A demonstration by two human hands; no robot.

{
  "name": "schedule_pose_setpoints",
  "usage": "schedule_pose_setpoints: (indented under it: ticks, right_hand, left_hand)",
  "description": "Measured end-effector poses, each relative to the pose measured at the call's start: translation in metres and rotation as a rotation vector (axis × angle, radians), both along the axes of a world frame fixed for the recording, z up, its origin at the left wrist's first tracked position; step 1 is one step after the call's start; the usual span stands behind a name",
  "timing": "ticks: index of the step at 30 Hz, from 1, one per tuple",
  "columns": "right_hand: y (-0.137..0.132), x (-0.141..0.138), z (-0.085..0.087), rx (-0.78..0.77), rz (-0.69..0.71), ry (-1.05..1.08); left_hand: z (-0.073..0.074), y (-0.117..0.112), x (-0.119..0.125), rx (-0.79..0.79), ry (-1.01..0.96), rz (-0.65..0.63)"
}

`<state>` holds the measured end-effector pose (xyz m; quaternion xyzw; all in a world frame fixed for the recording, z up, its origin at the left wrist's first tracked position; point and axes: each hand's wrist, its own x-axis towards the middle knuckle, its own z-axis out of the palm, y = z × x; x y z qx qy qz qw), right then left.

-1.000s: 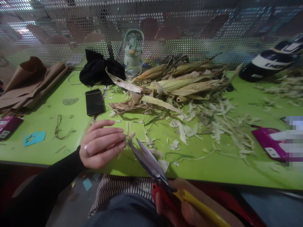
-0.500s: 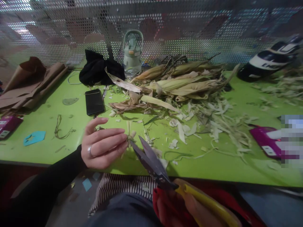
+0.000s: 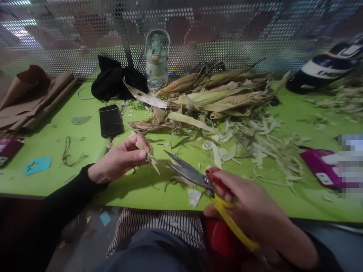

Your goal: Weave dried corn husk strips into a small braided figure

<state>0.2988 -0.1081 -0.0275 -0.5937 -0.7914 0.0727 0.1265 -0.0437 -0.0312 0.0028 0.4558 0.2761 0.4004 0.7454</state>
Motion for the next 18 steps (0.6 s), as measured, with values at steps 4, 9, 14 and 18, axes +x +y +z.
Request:
schedule_pose_setpoints:
  ticks: [4,9,14,18]
  right_hand:
    - [0.029,-0.023,0.024,-0.149,0.144,0.045]
    - [0.038,-0.027,0.019,-0.253,0.175,0.072]
    - [0.034,-0.029,0.015,-0.271,0.152,0.057]
    - [0.033,-0.032,0.013,-0.26,0.135,0.04]
  left_hand:
    - [-0.001,0.002,0.0,-0.113,-0.035,-0.136]
    - [0.001,0.002,-0.001,-0.095,-0.038,-0.203]
    - [0.002,0.003,-0.001,-0.088,-0.06,-0.172]
    - [0.001,0.003,0.0,-0.088,-0.04,-0.156]
